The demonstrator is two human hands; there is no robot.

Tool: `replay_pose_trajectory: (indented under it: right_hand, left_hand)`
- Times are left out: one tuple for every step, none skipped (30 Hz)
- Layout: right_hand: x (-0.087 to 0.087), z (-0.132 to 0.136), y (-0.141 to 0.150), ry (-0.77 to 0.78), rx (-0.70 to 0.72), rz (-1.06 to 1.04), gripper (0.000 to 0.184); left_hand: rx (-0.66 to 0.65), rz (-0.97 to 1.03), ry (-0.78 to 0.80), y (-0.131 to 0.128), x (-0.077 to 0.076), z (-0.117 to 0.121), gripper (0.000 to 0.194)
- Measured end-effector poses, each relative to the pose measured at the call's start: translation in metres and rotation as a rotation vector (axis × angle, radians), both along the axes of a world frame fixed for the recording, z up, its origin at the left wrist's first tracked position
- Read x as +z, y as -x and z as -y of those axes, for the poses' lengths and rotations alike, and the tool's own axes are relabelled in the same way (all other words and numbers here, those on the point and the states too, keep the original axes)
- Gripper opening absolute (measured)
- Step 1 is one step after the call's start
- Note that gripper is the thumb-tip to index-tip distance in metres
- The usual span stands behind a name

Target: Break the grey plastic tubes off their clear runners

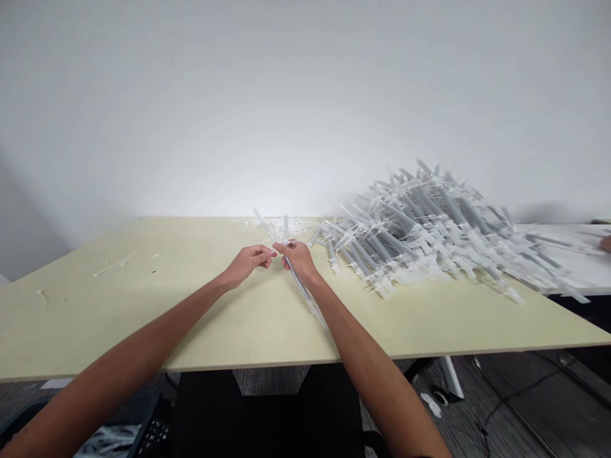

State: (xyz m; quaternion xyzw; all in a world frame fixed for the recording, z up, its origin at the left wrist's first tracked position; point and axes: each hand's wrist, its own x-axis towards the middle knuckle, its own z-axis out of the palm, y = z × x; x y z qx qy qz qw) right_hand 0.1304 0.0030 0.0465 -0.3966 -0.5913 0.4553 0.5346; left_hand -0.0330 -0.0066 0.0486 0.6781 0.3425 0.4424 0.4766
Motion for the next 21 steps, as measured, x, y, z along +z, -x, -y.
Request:
replay_pose_trajectory:
  right_hand:
    - [0.0004, 0.0003, -0.0002, -0.003, -0.001, 0.005, 0.035]
    - [0.0008, 0.0005, -0.0004, -0.004, -0.006, 0.012, 0.035]
    - [0.0012, 0.0006, -0.0007, -0.003, -0.013, 0.021, 0.036]
    - [0.0013, 0.0006, -0.001, -0.003, -0.022, 0.031, 0.036]
    - [0.0013, 0.0006, -0.0012, -0.003, -0.03, 0.041, 0.036]
    - [0.0011, 0.0004, -0.0014, -0.004, -0.036, 0.054, 0.037]
    - [0.0007, 0.0003, -0.0014, -0.007, -0.042, 0.068, 0.037]
    - [0.0003, 0.0001, -0.0013, -0.012, -0.047, 0.083, 0.036]
    - [-0.0001, 0.0, -0.0011, -0.019, -0.05, 0.096, 0.036]
    - [-0.0005, -0.0001, -0.0009, -0.024, -0.05, 0.107, 0.036]
    - [-0.0006, 0.0, -0.0005, -0.028, -0.046, 0.112, 0.035]
    - [-0.0005, 0.0002, -0.0001, -0.03, -0.037, 0.111, 0.034]
    - [-0.0003, 0.0005, 0.0004, -0.031, -0.024, 0.101, 0.034]
    - [0.0001, 0.001, 0.0011, -0.032, -0.007, 0.083, 0.033]
    - [0.0006, 0.0016, 0.0018, -0.034, 0.013, 0.06, 0.033]
    - [0.0011, 0.0023, 0.0026, -0.037, 0.036, 0.035, 0.033]
    - [0.0014, 0.0031, 0.0035, -0.04, 0.059, 0.012, 0.034]
    - [0.0017, 0.0038, 0.0044, -0.042, 0.083, -0.006, 0.034]
    - [0.0017, 0.0044, 0.0052, -0.043, 0.104, -0.02, 0.035]
    - [0.0016, 0.0049, 0.0058, -0.042, 0.122, -0.028, 0.035]
    - [0.0014, 0.0052, 0.0063, -0.042, 0.134, -0.035, 0.036]
  left_hand:
    - [0.003, -0.007, -0.001, -0.0001, 0.0004, 0.0006, 0.034]
    - [0.006, -0.014, -0.003, -0.0001, 0.0007, 0.0011, 0.034]
    - [0.004, -0.019, -0.005, -0.0001, 0.0011, 0.0016, 0.034]
    - [0.0, -0.021, -0.009, 0.0, 0.0014, 0.002, 0.034]
    - [-0.005, -0.019, -0.013, 0.0001, 0.0016, 0.0023, 0.033]
    - [-0.01, -0.015, -0.016, 0.0002, 0.0018, 0.0024, 0.033]
    - [-0.014, -0.011, -0.019, 0.0002, 0.0017, 0.0024, 0.032]
    - [-0.016, -0.009, -0.021, 0.0003, 0.0016, 0.0023, 0.031]
    - [-0.017, -0.008, -0.024, 0.0003, 0.0014, 0.0022, 0.031]
    - [-0.015, -0.008, -0.026, 0.0003, 0.0011, 0.002, 0.031]
    - [-0.012, -0.011, -0.028, 0.0003, 0.0008, 0.0018, 0.031]
    - [-0.007, -0.014, -0.03, 0.0002, 0.0003, 0.0014, 0.031]
    - [0.0, -0.017, -0.03, 0.0001, -0.0002, 0.001, 0.031]
    - [0.007, -0.019, -0.03, 0.0, -0.0008, 0.0006, 0.032]
    - [0.014, -0.02, -0.03, -0.0001, -0.0015, 0.0001, 0.032]
    - [0.019, -0.02, -0.03, -0.0002, -0.0022, -0.0004, 0.032]
    - [0.023, -0.021, -0.033, -0.0002, -0.003, -0.0009, 0.032]
    - [0.026, -0.022, -0.036, -0.0002, -0.0038, -0.0014, 0.031]
    - [0.03, -0.024, -0.041, -0.0001, -0.0046, -0.0019, 0.031]
    - [0.037, -0.029, -0.046, 0.0002, -0.0054, -0.0024, 0.031]
    - [0.049, -0.036, -0.052, 0.0005, -0.006, -0.0029, 0.031]
